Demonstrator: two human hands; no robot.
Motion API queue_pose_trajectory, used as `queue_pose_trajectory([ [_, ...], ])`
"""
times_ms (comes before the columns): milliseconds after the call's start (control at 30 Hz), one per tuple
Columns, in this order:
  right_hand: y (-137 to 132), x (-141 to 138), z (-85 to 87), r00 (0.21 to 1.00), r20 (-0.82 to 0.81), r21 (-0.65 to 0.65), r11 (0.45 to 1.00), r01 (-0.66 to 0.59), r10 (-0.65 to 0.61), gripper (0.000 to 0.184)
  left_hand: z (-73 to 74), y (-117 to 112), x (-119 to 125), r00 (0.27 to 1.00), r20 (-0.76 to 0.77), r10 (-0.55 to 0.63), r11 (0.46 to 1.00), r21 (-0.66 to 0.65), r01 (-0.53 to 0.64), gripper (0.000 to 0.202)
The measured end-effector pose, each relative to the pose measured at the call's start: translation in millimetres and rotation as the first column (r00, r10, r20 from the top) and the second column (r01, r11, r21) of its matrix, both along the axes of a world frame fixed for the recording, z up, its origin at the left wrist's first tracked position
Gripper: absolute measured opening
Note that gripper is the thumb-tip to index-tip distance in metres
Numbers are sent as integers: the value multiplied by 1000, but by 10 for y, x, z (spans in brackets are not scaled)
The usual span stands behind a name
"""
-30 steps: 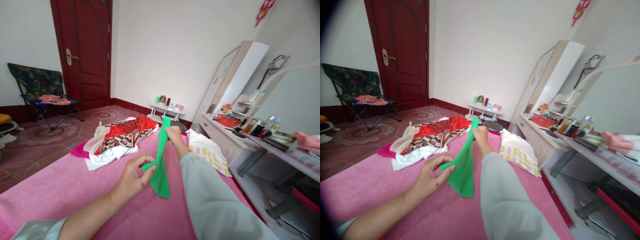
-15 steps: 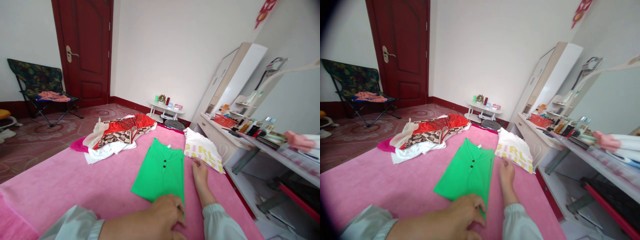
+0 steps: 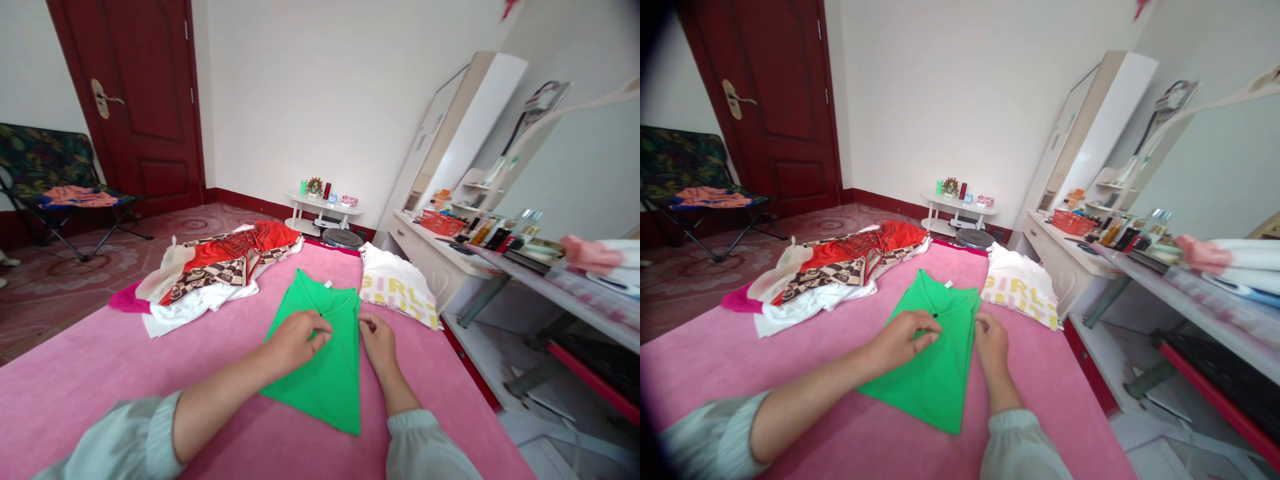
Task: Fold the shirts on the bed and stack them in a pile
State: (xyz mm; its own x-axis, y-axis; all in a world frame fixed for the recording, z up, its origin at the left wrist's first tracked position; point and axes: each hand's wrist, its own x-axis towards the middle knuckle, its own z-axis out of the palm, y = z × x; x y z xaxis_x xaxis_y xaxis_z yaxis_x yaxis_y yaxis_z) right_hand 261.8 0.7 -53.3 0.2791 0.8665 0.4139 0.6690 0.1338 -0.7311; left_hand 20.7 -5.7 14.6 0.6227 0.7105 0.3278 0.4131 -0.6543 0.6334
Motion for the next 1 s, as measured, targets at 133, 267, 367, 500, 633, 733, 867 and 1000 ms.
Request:
queue_pose_trajectory([
  [133, 8, -4, -10, 998, 64, -28, 1000, 0, 2, 32, -55, 236, 259, 990, -143, -4, 992, 120, 22, 20],
  [267, 0, 1, 12, 997, 77, -66, 998, 2, 3, 32, -234, 61, 558, 972, -236, 1, 976, 213, 51, 22],
  [367, 14, -27, 85, 992, 128, -152, 988, 42, -23, 33, -378, -81, 643, 965, -263, 12, 964, 260, 59, 32],
  [500, 125, -70, 279, 956, 282, -339, 923, 182, -85, 40, -481, -92, 616, 969, -246, -25, 956, 279, 95, 41],
  [633, 300, -78, 436, 934, 344, -502, 821, 271, -98, 54, -481, -61, 597, 969, -245, -39, 956, 273, 107, 43],
  [733, 385, -95, 424, 911, 379, -490, 800, 345, -160, 47, -448, -74, 607, 967, -246, -71, 956, 260, 136, 42],
  [867, 432, -107, 309, 884, 372, -353, 838, 416, -282, 33, -433, -85, 626, 958, -260, -121, 955, 232, 184, 41],
  [1000, 481, -80, 250, 848, 429, -288, 843, 455, -312, 29, -459, -76, 638, 957, -264, -123, 957, 222, 185, 43],
])
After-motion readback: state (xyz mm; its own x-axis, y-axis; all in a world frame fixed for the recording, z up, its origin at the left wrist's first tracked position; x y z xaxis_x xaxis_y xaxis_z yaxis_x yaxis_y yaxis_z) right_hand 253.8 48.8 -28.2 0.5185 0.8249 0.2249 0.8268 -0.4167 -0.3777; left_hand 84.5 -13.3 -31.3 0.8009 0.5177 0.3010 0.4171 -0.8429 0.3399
